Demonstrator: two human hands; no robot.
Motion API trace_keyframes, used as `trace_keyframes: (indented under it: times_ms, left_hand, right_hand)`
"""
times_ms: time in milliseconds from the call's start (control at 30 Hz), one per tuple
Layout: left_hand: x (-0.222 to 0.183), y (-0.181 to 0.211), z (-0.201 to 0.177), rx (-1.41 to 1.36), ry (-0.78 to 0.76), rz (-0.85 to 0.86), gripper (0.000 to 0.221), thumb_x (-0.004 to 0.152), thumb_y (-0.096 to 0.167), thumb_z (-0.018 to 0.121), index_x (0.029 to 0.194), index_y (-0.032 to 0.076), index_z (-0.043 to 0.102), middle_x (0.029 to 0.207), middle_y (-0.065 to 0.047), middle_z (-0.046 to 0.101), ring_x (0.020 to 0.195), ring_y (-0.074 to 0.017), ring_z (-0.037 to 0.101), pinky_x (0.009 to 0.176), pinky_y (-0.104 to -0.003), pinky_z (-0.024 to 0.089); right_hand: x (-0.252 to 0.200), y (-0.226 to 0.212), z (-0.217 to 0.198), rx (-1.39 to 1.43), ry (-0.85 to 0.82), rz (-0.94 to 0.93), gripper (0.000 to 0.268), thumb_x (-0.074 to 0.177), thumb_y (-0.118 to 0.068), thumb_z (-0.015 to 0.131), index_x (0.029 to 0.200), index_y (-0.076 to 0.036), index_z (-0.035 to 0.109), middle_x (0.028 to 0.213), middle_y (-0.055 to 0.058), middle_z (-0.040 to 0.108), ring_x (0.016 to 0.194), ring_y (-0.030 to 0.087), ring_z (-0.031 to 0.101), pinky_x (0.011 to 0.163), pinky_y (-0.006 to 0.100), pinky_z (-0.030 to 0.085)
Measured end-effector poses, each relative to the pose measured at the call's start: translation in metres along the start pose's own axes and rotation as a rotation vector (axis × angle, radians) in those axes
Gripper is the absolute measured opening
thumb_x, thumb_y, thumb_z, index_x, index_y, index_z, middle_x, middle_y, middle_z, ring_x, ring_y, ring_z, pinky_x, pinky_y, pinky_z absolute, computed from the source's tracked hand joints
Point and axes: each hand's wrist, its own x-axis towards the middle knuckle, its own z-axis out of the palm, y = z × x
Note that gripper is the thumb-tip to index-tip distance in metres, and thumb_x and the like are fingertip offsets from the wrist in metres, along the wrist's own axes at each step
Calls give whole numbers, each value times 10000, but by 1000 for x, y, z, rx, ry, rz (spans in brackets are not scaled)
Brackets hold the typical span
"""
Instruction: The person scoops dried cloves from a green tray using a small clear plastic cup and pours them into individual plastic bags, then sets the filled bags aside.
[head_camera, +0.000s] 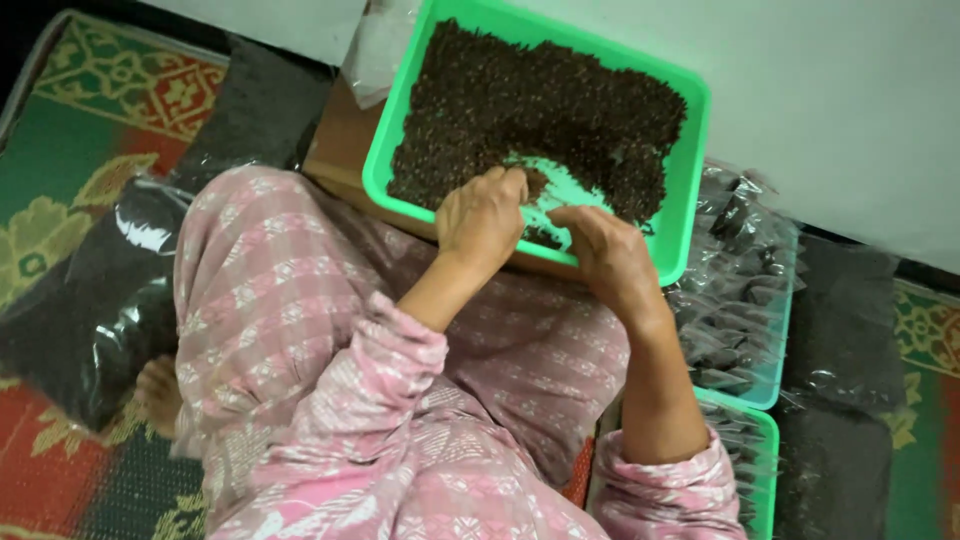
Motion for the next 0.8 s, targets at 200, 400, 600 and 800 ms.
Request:
trace_keyframes:
  times_ms: [200, 400, 600, 800]
  left_hand:
    - [1, -4, 4, 29, -40, 21, 197, 939, 147, 437, 912, 226, 616, 881, -52, 639, 850, -354, 731, 706, -521, 599]
    - [-2, -5, 3, -21, -9, 72, 184, 922, 128, 457, 946, 219, 615, 920, -44, 629, 867, -326, 725, 685, -484, 612]
    - [-7, -13, 7, -170, 159, 218, 218, 841, 66, 565, 986, 224, 608, 872, 2, 591, 863, -251, 705, 707, -385, 601]
    - [-17, -18, -27, -848, 374, 178, 226, 934, 25, 597, 1012, 193, 727, 904, -25, 694, 941, -272, 716, 830, -380, 590]
  right_hand:
    - [1, -6, -1, -17, 6, 69, 277, 1005, -62, 560, 1163, -191, 748, 1011, 92, 761, 918, 346, 736, 802, 463, 587]
    - [1, -5, 1, -42, 19, 142, 252, 982, -55, 604, 1155, -170, 746, 1062, 90, 772, 1011, 334, 729, 861, 473, 581]
    - [2, -3, 4, -40, 29, 227, 273, 954, -58, 628, 1124, -217, 771, 1071, 29, 790, 1019, 267, 740, 883, 415, 581]
    - [9, -22, -4, -32, 2, 306, 260, 957, -51, 631, 1113, -197, 779, 1085, 28, 791, 960, 256, 744, 880, 420, 577]
